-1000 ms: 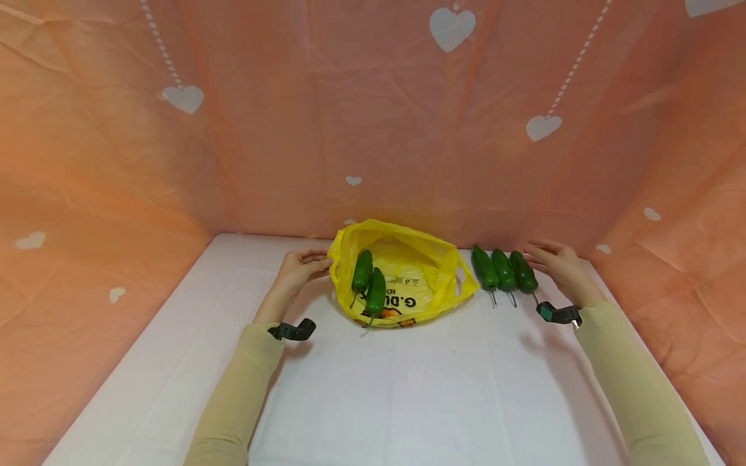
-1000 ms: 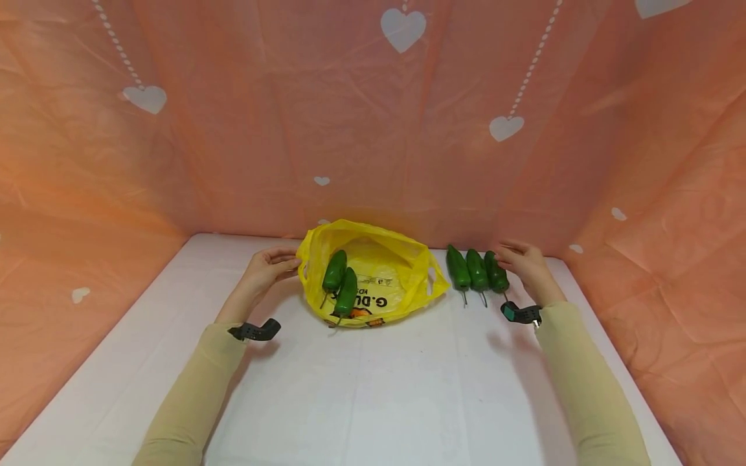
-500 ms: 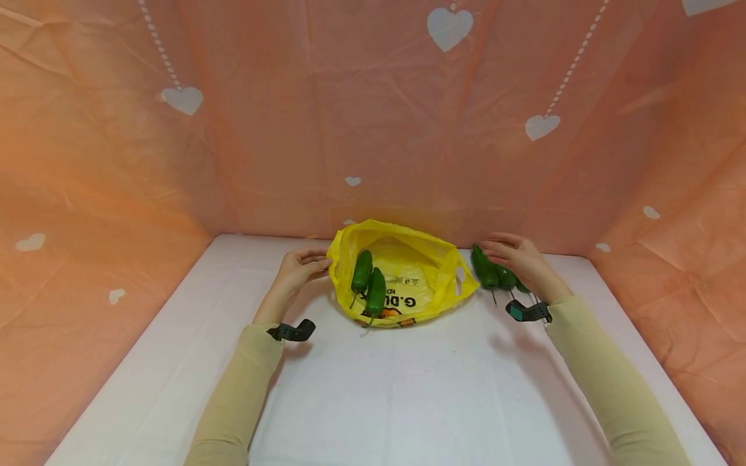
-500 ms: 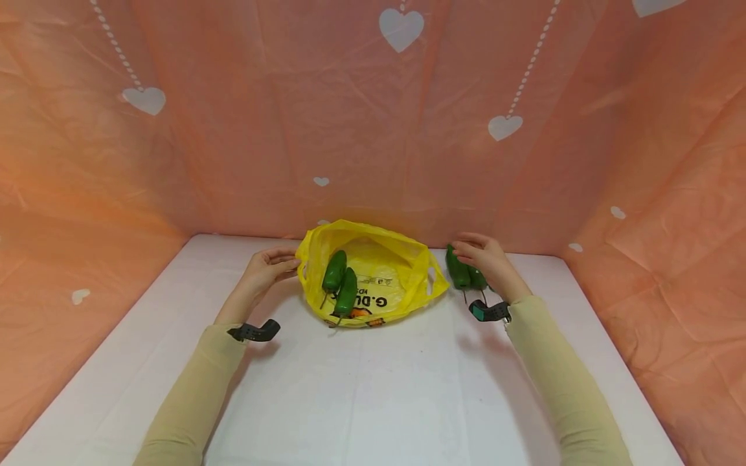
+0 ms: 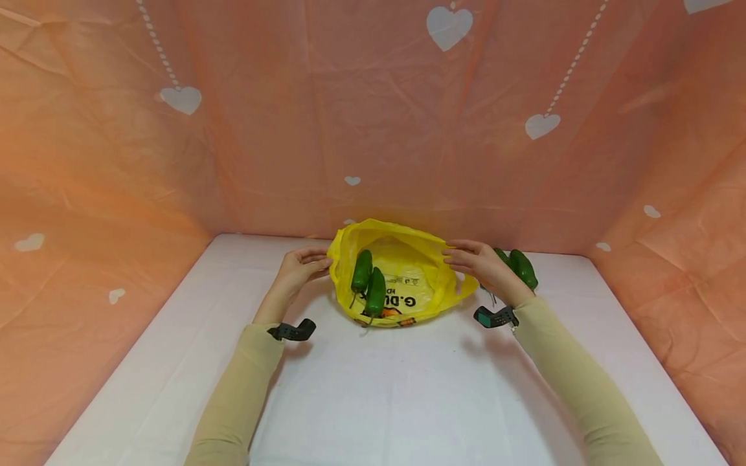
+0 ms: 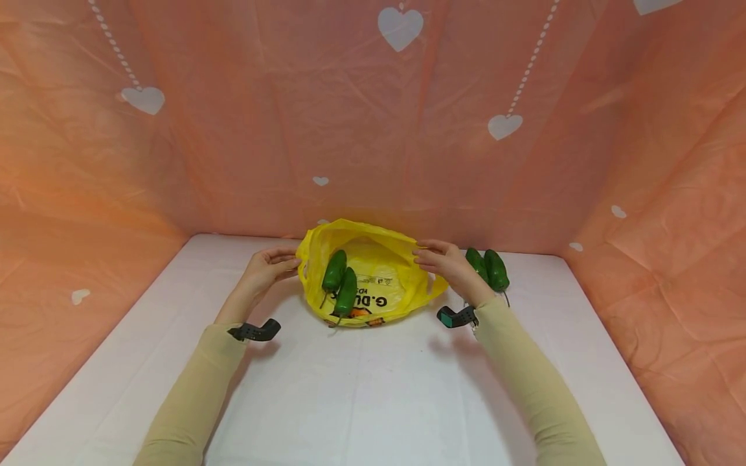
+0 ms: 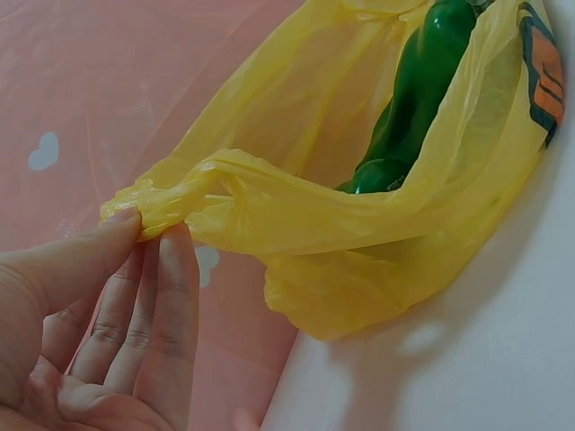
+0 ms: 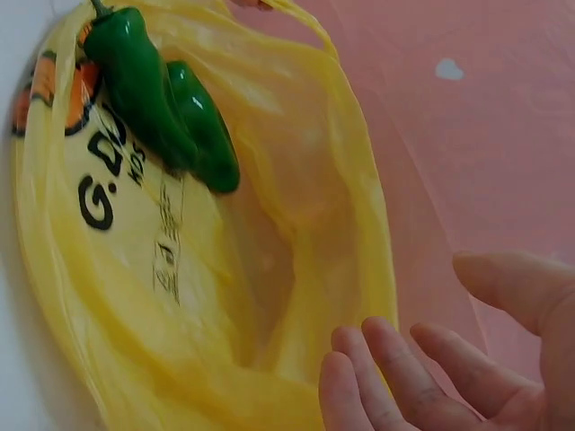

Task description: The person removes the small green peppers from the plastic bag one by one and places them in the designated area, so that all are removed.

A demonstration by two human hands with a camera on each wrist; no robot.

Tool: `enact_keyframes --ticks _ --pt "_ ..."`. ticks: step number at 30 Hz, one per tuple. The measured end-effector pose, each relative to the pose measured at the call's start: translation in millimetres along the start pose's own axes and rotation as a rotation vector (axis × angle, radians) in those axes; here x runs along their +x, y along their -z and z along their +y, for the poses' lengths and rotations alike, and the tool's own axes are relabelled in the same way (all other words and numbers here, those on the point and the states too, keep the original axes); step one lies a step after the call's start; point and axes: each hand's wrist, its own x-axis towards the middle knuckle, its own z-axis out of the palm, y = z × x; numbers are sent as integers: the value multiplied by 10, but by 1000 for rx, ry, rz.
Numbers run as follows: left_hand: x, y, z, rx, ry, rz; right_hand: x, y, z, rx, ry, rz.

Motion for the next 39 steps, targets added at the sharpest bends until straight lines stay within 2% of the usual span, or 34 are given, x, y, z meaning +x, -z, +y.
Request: enact_keyframes --ticks 13,26,35,39 --pt "26 -8 -33 1 -20 -34 145 -320 100 90 -21 -76" --pt "7 -37 -56 -10 -22 -30 264 -666 204 90 -80 -163" --pt "-9 -56 -18 -11 -6 -27 324 -779 280 150 -114 -204" --pt "-11 -61 -14 -6 -7 -26 358 -823 305 136 -128 -213"
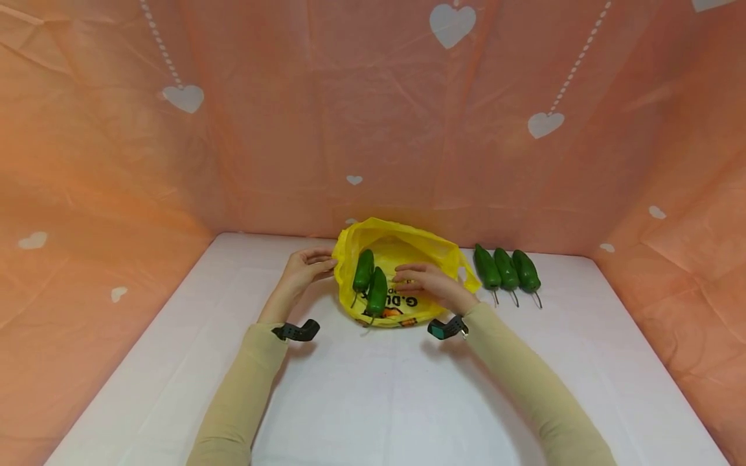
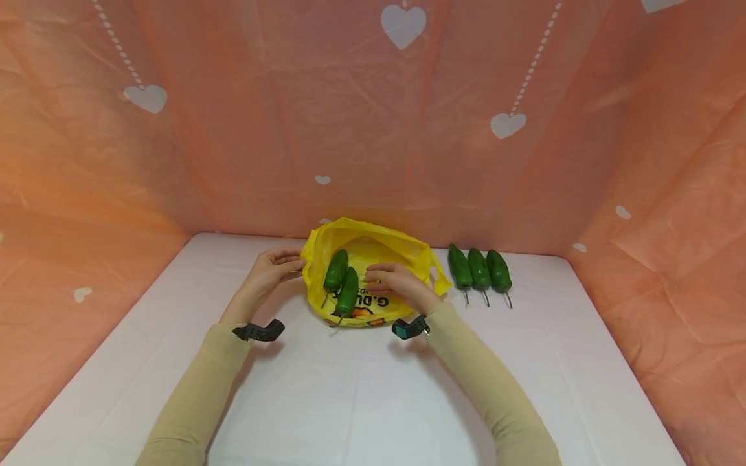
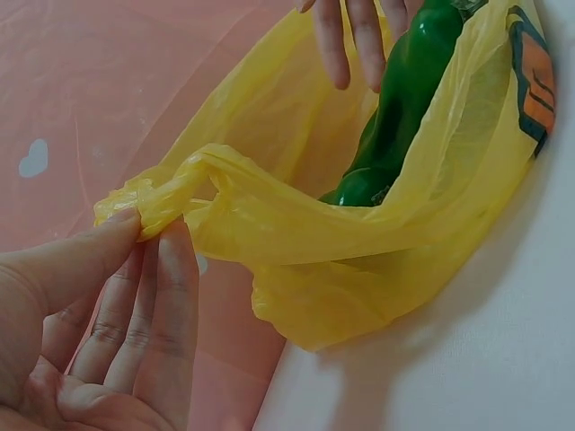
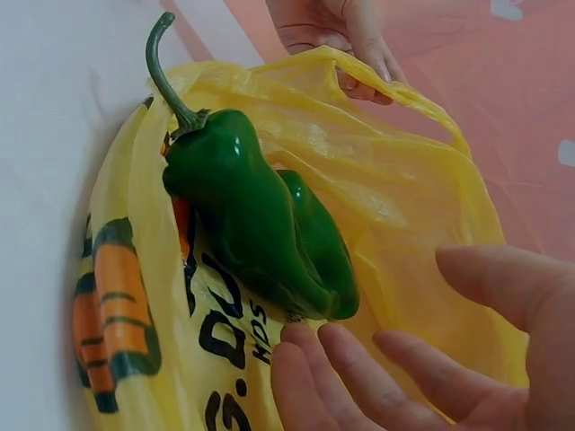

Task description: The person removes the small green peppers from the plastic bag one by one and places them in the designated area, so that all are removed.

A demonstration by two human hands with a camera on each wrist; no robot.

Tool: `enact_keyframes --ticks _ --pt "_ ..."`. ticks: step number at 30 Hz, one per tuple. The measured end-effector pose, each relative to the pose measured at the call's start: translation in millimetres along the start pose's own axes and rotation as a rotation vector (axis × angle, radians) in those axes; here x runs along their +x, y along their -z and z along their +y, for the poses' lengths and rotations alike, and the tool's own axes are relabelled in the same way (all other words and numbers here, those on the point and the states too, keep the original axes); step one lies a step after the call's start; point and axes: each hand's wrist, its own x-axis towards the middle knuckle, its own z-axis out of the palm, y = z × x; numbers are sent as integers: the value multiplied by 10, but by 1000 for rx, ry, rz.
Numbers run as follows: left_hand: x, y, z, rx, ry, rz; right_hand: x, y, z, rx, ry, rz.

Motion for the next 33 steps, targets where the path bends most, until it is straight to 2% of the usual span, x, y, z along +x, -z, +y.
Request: enact_keyframes --ticks 4,18,21,33 --pt "25 -5 -29 5 -11 3 36 -18 10 -10 -28 -1" --pt "43 -24 -81 0 -6 2 161 -157 72 -66 -74 79" --pt "35 -19 -95 -2 -5 -5 174 -204 70 -78 -84 109" --pt "21 -30 -97 -17 -20 -3 237 -373 45 -242 -133 247"
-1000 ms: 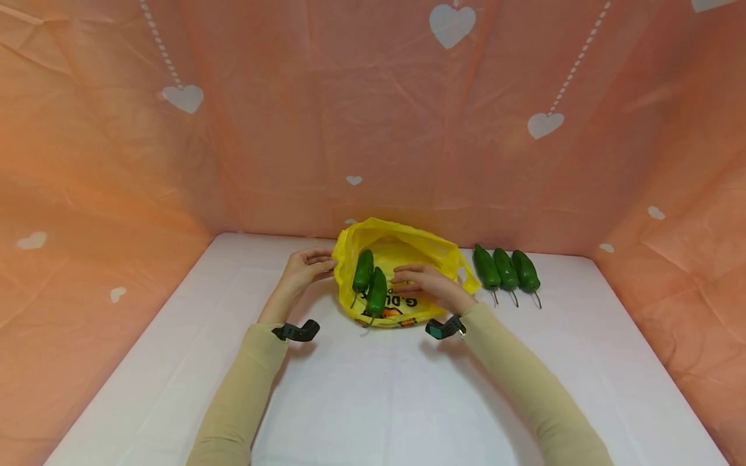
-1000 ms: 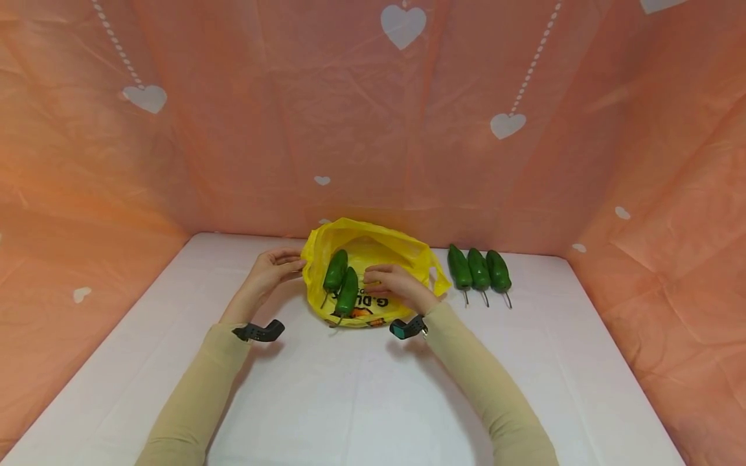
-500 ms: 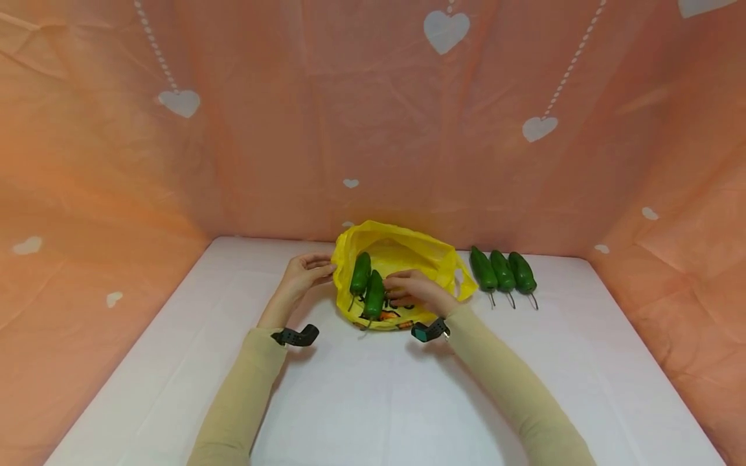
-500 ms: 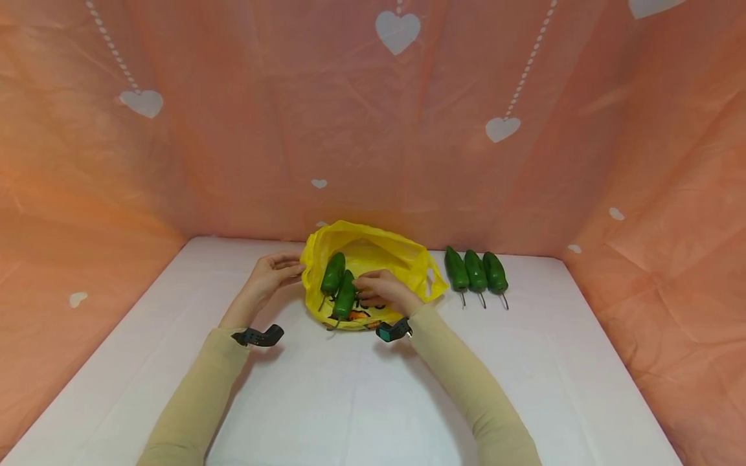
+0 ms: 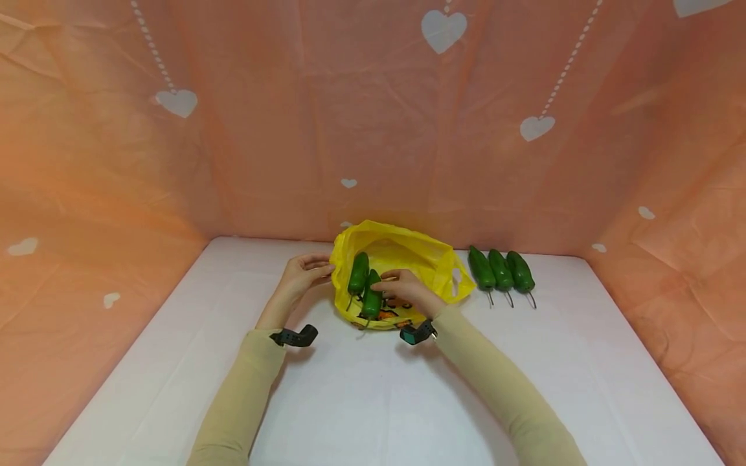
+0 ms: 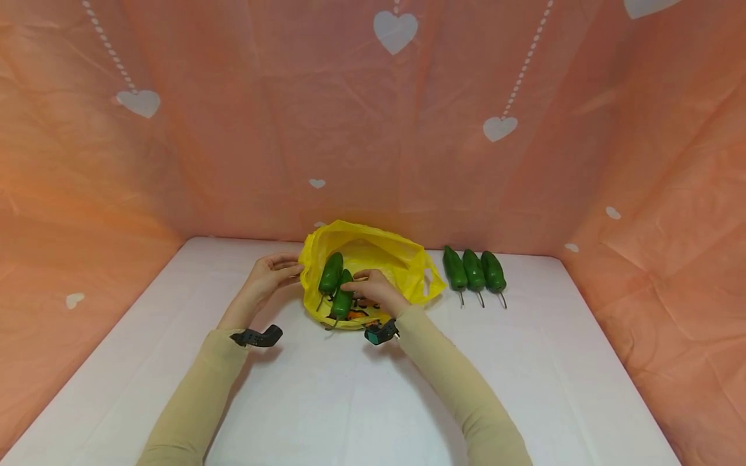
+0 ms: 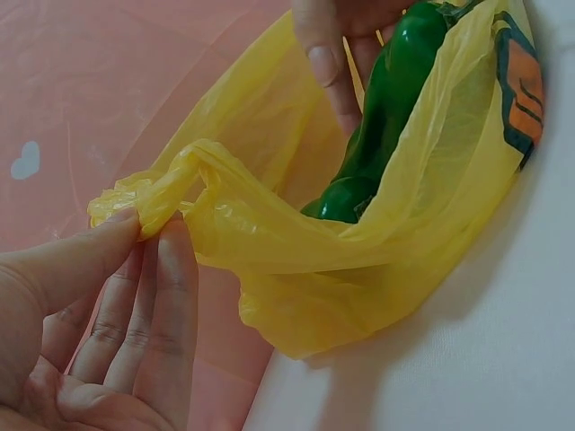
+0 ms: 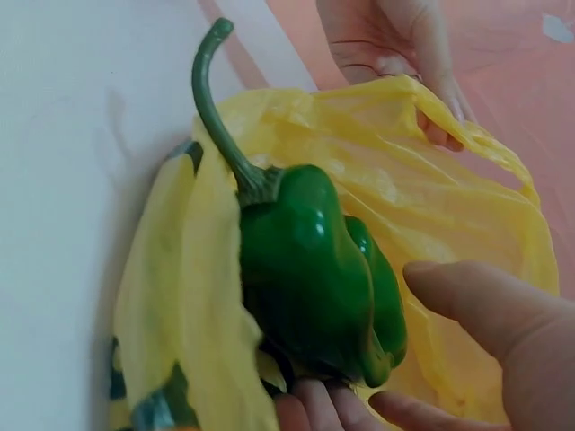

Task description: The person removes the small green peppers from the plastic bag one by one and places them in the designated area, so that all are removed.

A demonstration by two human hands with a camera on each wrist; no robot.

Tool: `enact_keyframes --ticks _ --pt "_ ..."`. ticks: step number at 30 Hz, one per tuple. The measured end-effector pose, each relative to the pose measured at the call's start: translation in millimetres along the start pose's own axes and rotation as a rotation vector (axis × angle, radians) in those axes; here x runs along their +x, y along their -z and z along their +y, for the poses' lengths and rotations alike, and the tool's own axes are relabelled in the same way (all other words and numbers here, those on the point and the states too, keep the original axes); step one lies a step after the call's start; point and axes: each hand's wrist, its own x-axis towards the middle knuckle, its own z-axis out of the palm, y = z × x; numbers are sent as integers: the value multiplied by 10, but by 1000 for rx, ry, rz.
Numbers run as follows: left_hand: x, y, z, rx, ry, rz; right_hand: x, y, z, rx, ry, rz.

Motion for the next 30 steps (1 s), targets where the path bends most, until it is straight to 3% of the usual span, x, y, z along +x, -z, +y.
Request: enact_keyframes --ticks 17,30 --pt "2 2 2 14 16 -8 56 -145 1 -48 -3 152" --pt "13 16 -9 24 26 -4 82 -174 -12 -43 -25 176"
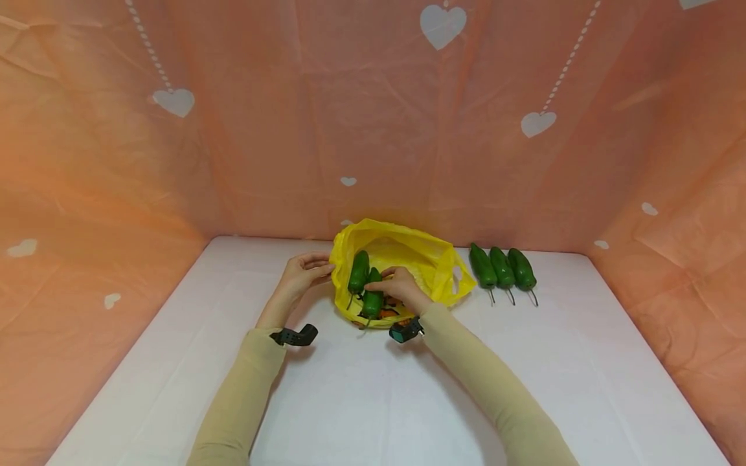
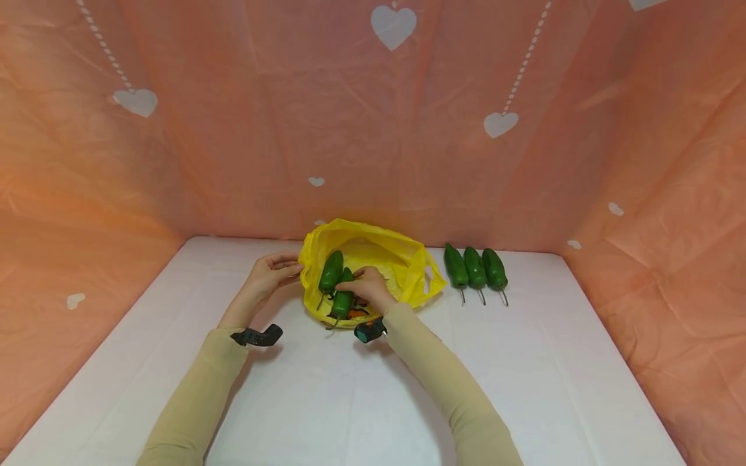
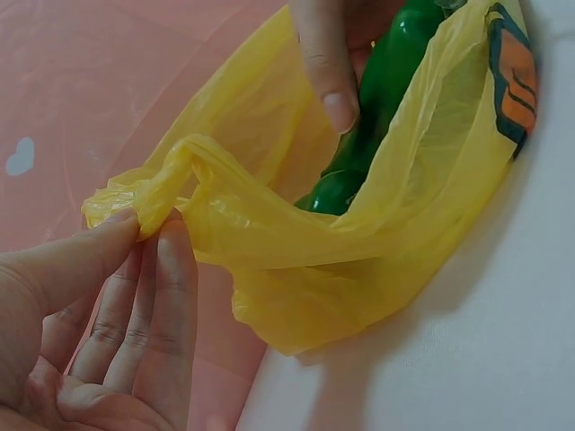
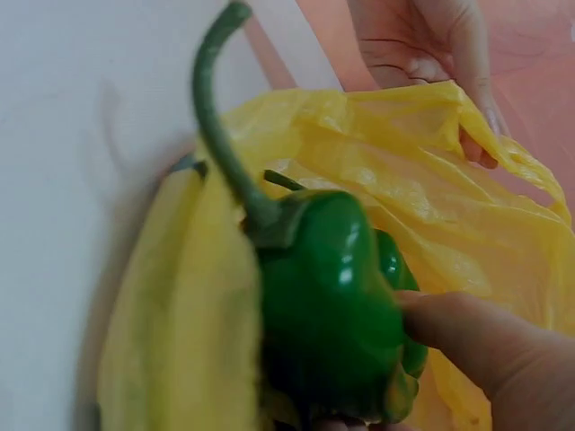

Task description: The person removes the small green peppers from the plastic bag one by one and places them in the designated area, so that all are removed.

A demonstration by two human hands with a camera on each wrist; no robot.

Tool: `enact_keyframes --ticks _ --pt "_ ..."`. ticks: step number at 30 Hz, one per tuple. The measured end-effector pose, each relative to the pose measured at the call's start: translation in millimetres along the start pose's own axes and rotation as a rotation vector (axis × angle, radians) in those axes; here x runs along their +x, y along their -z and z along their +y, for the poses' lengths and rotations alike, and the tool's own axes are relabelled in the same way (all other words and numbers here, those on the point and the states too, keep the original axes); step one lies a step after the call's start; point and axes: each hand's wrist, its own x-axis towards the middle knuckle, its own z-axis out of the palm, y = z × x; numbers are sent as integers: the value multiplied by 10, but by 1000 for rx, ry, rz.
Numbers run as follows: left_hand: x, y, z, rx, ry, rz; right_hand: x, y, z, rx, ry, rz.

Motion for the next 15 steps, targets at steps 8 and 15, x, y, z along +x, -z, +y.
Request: enact_keyframes --ticks 8,15 --pt "-2 -6 18 -9 -24 9 -17 97 -54 12 -2 -80" --pt "-11 6 8 -8 -4 10 -28 128 -29 49 -24 -108"
